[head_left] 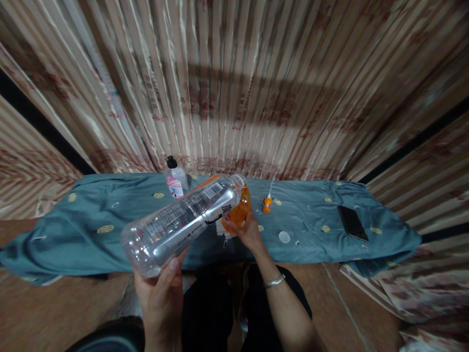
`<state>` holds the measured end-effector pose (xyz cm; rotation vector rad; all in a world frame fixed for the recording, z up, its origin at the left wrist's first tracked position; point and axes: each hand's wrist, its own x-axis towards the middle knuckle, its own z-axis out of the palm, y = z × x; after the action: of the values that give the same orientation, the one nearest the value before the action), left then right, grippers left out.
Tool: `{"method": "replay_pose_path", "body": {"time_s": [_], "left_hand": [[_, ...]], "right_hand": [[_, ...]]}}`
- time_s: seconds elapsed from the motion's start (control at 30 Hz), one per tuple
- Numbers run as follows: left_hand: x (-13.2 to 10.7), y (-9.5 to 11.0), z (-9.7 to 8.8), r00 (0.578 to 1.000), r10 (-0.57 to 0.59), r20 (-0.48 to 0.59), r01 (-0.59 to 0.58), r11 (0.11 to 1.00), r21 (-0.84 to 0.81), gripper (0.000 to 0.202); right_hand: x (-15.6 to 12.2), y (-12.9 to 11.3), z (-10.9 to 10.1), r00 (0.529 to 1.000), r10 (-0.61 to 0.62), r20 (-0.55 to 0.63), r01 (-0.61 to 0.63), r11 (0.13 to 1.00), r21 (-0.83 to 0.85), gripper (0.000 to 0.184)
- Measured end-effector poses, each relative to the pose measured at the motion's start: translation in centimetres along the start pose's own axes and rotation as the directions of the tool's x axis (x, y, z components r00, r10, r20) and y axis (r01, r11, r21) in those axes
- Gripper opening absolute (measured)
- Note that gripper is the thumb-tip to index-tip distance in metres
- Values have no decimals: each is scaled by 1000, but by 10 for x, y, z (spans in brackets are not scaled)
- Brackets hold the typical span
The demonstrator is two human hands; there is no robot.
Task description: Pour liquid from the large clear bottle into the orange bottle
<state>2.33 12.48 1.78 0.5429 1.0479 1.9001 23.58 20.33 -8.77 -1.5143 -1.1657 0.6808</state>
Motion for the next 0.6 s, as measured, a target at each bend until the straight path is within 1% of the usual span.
{"method": "replay_pose_path", "body": {"time_s": [0.2,0.4,0.6], "left_hand": [[0,-3,-2,1000,16,23,-17,999,30,73],[-1,-2,-2,1000,-3,21,3,1000,2,71],[-3,0,-1,1000,-22,10,22,999,-28,70]], "right_hand": [[1,3,1,999,-45,-7,45,999,14,73],[1,3,1,1000,3,-7,-3,1000,0,77],[1,1,1,1000,-8,4,8,1000,26,78]]}}
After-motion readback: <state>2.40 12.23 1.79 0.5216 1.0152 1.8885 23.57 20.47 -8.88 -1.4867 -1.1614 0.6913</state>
